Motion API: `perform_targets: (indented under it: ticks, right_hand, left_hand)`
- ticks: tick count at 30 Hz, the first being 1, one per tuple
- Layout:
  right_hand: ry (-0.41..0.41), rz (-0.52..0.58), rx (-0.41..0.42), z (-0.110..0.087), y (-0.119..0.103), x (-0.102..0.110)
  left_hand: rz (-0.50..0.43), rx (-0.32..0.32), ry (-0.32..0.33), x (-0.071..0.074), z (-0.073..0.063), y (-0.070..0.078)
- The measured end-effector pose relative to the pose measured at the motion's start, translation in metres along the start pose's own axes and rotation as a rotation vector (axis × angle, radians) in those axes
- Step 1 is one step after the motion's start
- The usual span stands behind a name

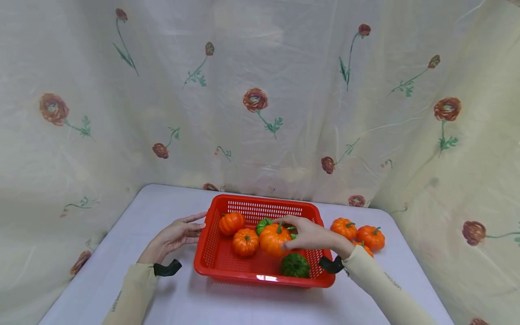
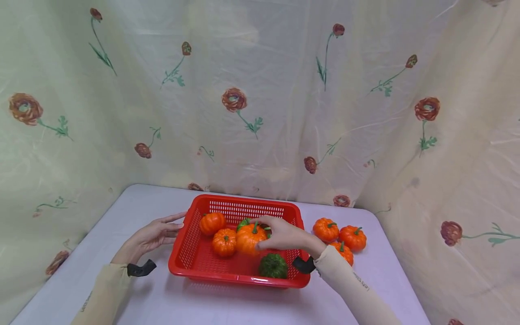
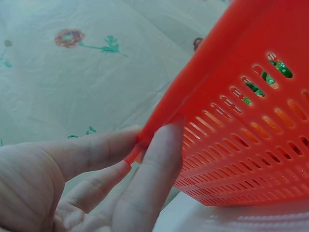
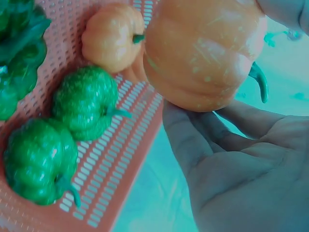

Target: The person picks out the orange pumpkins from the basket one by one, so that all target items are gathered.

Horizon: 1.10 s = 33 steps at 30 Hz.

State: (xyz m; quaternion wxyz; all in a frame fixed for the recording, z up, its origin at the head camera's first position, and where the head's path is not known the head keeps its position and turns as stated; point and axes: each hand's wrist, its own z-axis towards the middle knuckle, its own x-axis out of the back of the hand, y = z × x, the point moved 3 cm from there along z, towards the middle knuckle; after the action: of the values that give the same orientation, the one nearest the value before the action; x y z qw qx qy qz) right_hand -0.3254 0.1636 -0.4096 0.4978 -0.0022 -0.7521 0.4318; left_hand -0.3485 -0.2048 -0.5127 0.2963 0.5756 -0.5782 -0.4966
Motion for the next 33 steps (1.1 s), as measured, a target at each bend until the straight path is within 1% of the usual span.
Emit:
perform_targets:
  ticks: [8, 11, 15, 18, 22, 29, 33]
  right_hand:
    - [0.024, 0.053, -0.029, -0.027, 0.02, 0.012]
    - [0.065, 0.038, -0.062, -0.04, 0.027, 0.018]
    - [0.122, 0.062, -0.123, -0.06, 0.038, 0.026]
    - [0.167, 0.087, -0.161, -0.073, 0.051, 0.032]
    - [0.224, 0.069, -0.202, -0.089, 0.07, 0.039]
    - [0.301, 0.042, -0.242, -0.117, 0.102, 0.057]
    - [0.325, 0.061, -0.283, -0.133, 0.118, 0.065]
  left_hand:
    - [-0.013, 0.002, -0.008, -0.001, -0.001, 0.0]
    - [-0.012, 0.002, -0.009, -0.001, -0.001, -0.001]
    - [-0.012, 0.001, -0.012, -0.001, -0.001, -0.001]
    - [-0.012, -0.002, -0.026, -0.001, -0.001, -0.001]
    - [-0.013, -0.008, -0.045, -0.001, -0.002, -0.001]
    - [-0.012, -0.005, -0.042, 0.0, -0.003, -0.001]
    - [-0.014, 0.0, -0.023, 0.001, -0.001, 0.0]
